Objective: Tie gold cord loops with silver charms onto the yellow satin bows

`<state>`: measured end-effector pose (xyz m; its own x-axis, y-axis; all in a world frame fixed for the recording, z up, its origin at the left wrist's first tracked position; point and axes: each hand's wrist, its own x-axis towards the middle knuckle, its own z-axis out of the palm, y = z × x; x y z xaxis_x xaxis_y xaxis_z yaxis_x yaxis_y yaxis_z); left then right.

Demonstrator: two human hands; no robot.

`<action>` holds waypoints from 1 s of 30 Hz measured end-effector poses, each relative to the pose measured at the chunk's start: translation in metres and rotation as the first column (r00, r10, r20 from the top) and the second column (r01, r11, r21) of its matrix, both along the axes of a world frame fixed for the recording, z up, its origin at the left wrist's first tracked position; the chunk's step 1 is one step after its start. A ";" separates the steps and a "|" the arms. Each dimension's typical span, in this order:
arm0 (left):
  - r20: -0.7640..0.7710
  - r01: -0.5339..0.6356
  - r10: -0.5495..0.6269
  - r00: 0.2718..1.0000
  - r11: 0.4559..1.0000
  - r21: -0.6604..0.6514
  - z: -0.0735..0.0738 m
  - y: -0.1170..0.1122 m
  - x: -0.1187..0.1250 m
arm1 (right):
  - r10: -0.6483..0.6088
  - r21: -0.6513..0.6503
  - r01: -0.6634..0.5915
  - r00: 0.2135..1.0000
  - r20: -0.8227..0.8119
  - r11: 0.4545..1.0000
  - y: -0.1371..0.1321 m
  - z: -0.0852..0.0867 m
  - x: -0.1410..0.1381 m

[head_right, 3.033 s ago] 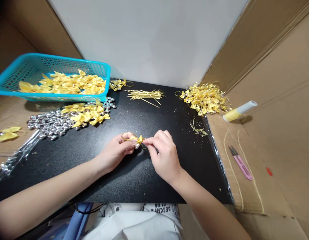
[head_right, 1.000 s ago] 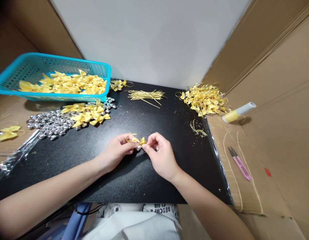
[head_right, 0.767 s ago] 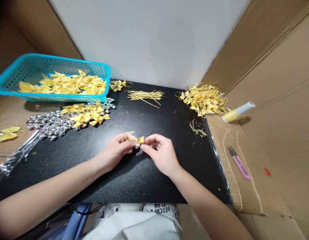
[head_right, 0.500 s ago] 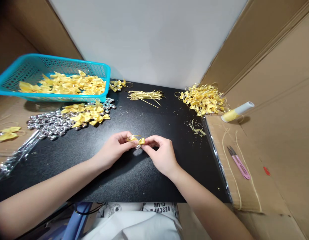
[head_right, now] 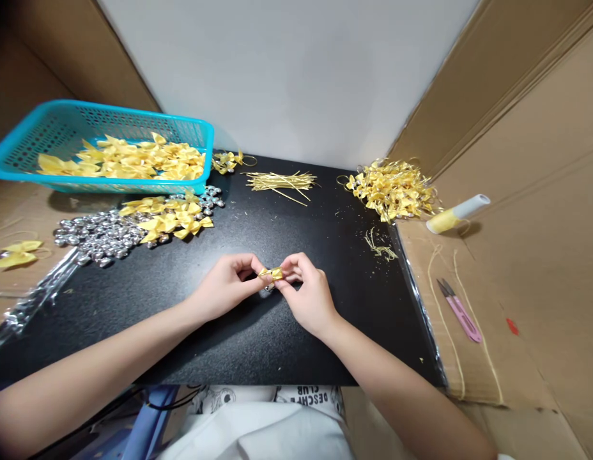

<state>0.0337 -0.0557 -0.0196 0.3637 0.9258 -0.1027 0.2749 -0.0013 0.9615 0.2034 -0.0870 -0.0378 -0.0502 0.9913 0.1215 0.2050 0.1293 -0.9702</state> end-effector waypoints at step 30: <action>-0.013 0.040 -0.042 0.999 0.987 -0.156 0.007 0.009 0.002 | -0.066 0.073 0.062 0.996 0.060 0.995 -0.003 -0.002 -0.001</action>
